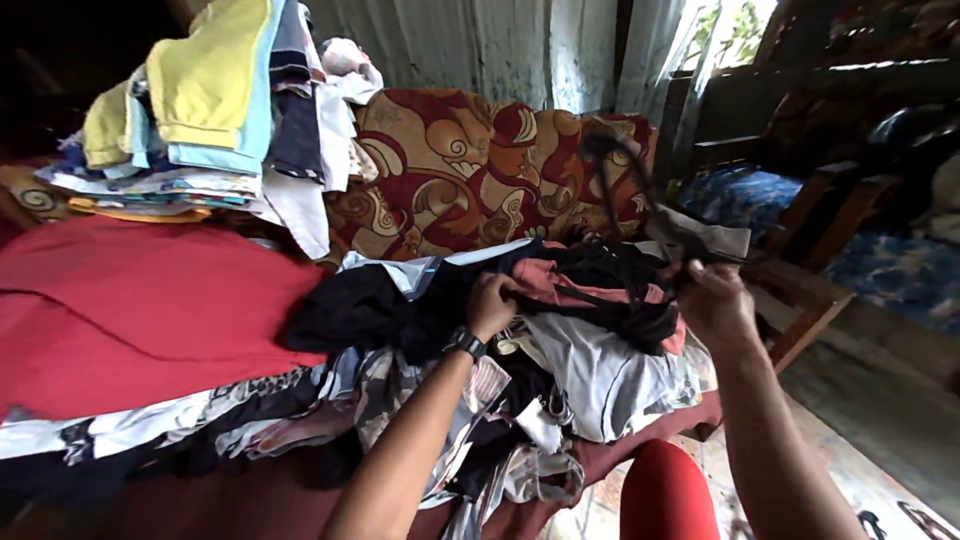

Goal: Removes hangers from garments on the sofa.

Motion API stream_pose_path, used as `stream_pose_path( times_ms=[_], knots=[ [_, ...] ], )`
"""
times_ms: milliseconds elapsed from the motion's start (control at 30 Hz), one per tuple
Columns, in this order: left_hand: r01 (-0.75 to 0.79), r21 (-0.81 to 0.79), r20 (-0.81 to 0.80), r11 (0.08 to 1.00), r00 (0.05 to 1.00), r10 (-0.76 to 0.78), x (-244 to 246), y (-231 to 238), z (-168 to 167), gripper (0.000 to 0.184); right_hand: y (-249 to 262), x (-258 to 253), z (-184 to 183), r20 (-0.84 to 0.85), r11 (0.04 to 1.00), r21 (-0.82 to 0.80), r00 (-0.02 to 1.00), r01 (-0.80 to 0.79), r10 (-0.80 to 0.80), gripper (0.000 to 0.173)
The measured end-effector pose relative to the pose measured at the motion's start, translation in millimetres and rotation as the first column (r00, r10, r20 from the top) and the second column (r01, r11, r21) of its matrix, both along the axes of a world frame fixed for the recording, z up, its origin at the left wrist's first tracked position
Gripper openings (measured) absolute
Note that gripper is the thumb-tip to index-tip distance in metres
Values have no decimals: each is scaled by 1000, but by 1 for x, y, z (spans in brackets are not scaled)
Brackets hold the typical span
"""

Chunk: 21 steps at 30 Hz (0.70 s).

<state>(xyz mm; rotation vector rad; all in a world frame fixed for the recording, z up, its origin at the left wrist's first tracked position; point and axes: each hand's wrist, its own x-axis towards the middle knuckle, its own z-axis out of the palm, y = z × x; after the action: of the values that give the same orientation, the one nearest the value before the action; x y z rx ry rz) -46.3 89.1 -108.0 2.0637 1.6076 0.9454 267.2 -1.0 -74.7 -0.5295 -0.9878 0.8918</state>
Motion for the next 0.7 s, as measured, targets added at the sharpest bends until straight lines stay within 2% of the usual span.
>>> stream_pose_path(
  times_ms=[67,133,233,300,367,433,533,633,700],
  knots=[
    [127,55,-49,990,991,-125,22,-13,9,32,3,-13,8,-34,994,40,994,-101,102,21],
    [293,57,-81,954,954,-288,44,-31,22,33,0,-12,21,-129,985,123,982,-121,137,19],
    [495,49,-114,867,865,-488,73,-47,32,38,-7,-6,27,-266,954,262,939,-145,216,29],
    [574,20,-70,819,818,-571,91,-51,32,38,-11,-7,26,-223,883,397,906,-252,359,41],
    [648,-70,74,758,762,-644,108,-53,33,36,-16,-11,26,-147,815,470,880,-339,451,48],
    [709,-111,158,696,704,-692,123,-56,35,32,-19,-12,23,-134,796,451,851,-403,507,45],
    [767,-95,182,634,640,-747,134,-57,36,25,-22,-5,13,-113,760,425,804,-491,583,42],
    [824,-102,275,557,562,-780,130,-51,31,22,-31,17,8,-136,789,455,844,-413,520,42],
    [812,-115,252,573,582,-774,121,-46,23,31,-42,38,8,-155,805,513,890,-299,429,45]
  ],
)
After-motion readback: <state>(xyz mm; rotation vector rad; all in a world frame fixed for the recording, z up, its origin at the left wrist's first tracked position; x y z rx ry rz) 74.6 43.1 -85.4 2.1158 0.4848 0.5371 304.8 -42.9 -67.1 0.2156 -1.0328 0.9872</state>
